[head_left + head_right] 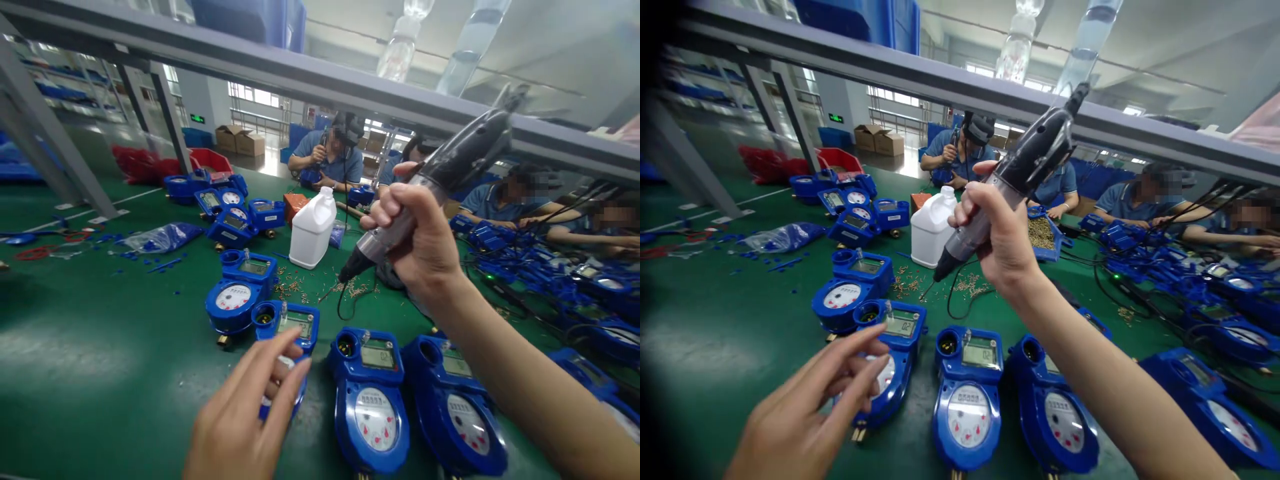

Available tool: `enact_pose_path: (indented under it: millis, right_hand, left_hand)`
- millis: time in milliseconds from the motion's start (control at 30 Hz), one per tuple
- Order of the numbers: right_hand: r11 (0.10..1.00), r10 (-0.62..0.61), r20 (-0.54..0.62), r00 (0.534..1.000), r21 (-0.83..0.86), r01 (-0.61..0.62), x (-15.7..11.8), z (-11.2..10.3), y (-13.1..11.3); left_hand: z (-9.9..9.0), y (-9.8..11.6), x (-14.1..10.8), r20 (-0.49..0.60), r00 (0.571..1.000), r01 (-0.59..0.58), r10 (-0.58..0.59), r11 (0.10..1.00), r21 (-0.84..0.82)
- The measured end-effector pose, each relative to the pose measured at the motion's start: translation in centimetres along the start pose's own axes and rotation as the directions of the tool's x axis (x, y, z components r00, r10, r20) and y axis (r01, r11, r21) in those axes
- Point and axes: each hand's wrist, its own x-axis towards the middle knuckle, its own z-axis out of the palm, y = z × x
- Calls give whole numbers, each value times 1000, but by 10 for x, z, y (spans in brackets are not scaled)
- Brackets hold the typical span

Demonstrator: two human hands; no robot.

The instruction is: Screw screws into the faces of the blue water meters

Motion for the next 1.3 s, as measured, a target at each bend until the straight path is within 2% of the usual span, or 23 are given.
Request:
enact_pose_path:
  millis: [100,233,367,633,867,933,1000,1067,1167,1300]
  right_hand:
    - [1000,2,20,1000,11,-2,-24,3,-32]
    - [1000,7,42,999,25,-8,-50,-1,-54]
    - [1000,-1,44,999,10,1,-66,-10,-63]
    - [998,-54,58,997,44,52,-85,-26,-80]
    - [998,-55,63,997,18,54,-97,-37,-88]
    - [998,-59,46,997,-12,60,-99,-42,-90]
    - [996,-75,23,997,-55,76,-98,-53,-90]
    - [989,-107,10,994,-105,108,-96,-68,-88]
    - [975,-132,-6,991,-184,129,-90,-95,-77]
    - [980,-78,-30,996,-187,71,-86,-119,-45]
  left_hand:
    - [13,1,20,109,994,-10,15,999,-48]
    - [36,12,24,188,978,-70,87,993,-95]
    - [45,24,16,198,967,-140,158,985,-105]
    - [56,32,6,342,909,-207,240,970,-130]
    - [72,37,6,393,902,-134,180,981,-141]
    - [75,36,7,401,896,-148,189,980,-131]
    - [76,32,4,392,901,-180,187,982,-53]
    - [75,23,-5,337,931,-177,141,981,79]
    - [78,4,-28,215,975,-97,51,974,206]
    - [91,-15,-53,100,995,2,-27,971,237]
